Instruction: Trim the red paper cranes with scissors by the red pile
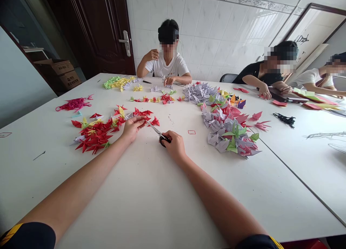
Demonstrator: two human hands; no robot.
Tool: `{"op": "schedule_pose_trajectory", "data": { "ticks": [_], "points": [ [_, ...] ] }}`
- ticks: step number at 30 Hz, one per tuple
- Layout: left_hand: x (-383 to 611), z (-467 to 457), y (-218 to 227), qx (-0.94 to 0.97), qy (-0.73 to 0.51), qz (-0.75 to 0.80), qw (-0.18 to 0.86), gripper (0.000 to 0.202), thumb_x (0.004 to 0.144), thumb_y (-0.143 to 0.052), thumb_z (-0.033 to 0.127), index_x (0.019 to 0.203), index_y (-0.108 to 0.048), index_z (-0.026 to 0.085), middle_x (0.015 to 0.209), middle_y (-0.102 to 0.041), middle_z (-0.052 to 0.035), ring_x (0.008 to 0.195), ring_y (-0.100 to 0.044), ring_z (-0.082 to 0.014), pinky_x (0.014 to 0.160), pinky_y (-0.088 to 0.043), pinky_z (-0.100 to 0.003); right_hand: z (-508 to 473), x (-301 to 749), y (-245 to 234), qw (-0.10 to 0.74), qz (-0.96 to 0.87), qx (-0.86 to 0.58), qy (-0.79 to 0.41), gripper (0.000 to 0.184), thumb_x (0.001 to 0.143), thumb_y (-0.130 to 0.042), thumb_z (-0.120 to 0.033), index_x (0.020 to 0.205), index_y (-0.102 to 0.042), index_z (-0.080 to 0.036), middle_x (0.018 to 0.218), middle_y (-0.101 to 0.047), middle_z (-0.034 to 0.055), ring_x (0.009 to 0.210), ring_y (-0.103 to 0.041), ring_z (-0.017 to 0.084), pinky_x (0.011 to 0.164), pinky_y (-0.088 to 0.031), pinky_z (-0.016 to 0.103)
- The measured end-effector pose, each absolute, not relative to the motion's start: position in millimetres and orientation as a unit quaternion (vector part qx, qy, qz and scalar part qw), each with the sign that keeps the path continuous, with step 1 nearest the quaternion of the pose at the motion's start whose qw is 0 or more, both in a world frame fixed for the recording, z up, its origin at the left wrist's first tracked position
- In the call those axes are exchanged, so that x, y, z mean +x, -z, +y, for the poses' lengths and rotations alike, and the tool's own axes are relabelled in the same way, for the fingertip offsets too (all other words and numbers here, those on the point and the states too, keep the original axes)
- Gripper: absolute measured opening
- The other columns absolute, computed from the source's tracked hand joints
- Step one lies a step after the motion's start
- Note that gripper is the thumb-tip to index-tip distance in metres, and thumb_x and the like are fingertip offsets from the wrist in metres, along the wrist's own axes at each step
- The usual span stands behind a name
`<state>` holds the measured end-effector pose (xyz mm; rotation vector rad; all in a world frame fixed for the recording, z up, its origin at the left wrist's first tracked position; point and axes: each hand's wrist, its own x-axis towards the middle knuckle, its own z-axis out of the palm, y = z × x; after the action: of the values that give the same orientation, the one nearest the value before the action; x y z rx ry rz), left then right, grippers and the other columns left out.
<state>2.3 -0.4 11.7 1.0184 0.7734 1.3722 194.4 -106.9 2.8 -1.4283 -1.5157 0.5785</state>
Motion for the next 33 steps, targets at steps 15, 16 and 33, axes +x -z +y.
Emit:
{"op": "schedule_pose_trajectory", "data": {
  "ticks": [15,16,33],
  "points": [
    [4,-1,-10,0.458,-0.591,0.34,0.57,0.025,0.061,-0.08,0.023,0.084,-0.074,0.014,0.092,-0.074,-0.0079,0.083,-0.068,-0.018,0.093,-0.053,-0.04,-106,195,3,0.474,-0.615,-0.587,-0.231,0.02,0.072,-0.059,-0.023,0.089,-0.069,-0.022,0.078,-0.071,0.0018,0.069,-0.057,0.017,0.065,-0.044,0.029],
    [4,-1,-10,0.459,-0.591,0.342,0.568,0.025,0.061,-0.08,0.023,0.083,-0.074,0.014,0.092,-0.074,-0.0079,0.084,-0.068,-0.0181,0.093,-0.053,-0.04,-106,195,3,0.471,-0.619,-0.588,-0.222,0.02,0.072,-0.059,-0.023,0.088,-0.069,-0.022,0.079,-0.071,0.0018,0.069,-0.057,0.017,0.065,-0.044,0.029],
    [3,6,-1,0.461,-0.584,0.353,0.567,0.026,0.061,-0.081,0.024,0.084,-0.074,0.013,0.089,-0.073,-0.0086,0.085,-0.069,-0.019,0.09,-0.054,-0.039,-115,187,-4,0.394,-0.657,-0.633,-0.106,0.022,0.077,-0.054,-0.017,0.092,-0.067,-0.025,0.096,-0.07,0.0034,0.074,-0.06,0.018,0.064,-0.041,0.029]
  ]
}}
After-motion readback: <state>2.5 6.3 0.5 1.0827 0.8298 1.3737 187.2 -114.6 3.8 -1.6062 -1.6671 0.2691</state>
